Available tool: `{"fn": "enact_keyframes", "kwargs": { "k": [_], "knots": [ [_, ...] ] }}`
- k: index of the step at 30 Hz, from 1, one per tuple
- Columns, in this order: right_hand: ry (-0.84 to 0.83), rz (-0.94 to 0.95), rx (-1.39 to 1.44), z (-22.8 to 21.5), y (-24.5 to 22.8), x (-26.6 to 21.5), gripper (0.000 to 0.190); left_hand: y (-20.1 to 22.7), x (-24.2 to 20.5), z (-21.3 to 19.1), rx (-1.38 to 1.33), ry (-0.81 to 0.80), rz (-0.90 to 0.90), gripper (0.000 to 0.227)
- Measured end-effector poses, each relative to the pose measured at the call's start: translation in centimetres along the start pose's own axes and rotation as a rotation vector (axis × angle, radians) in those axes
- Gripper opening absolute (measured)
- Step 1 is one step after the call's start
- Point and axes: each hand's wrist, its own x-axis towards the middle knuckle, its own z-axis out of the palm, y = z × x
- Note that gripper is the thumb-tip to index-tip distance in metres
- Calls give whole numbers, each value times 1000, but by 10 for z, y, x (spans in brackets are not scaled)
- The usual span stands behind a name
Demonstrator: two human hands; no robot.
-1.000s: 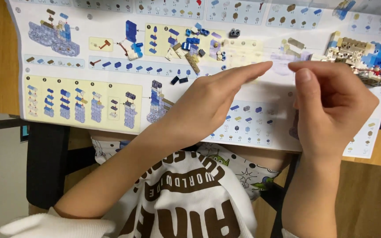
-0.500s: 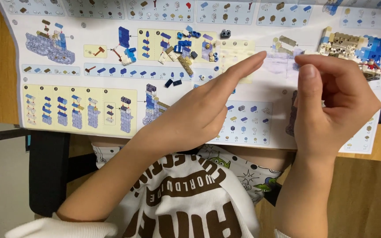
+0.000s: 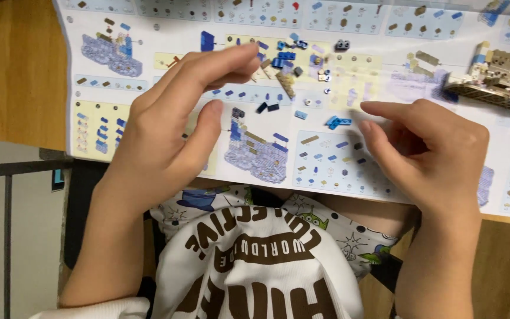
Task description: Assembling a miniature building model using small plastic blocks while following a printed instruction manual.
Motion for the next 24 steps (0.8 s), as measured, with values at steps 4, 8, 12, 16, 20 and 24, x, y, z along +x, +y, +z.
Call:
{"fn": "enact_keyframes", "kwargs": {
  "k": [4, 8, 12, 16, 20, 24],
  "knots": [
    [-29, 12, -95, 6, 3, -3, 17, -17, -29, -12, 276, -63, -46, 39],
    [-76, -30, -268, 12, -6, -2, 31, -28, -47, -15, 407, -107, -126, 51],
    [-57, -67, -355, 16, -10, -3, 25, -31, -55, -21, 420, -67, -178, 57],
    [-30, -64, -314, 21, -6, -4, 20, -42, -52, -3, 408, -40, -124, 54],
    [-12, -11, -252, 21, -8, -4, 16, -47, -40, 19, 436, 16, -13, 39],
    [26, 69, -217, 23, -5, -6, 15, -63, -34, 21, 512, 85, -98, 40]
  ]
}}
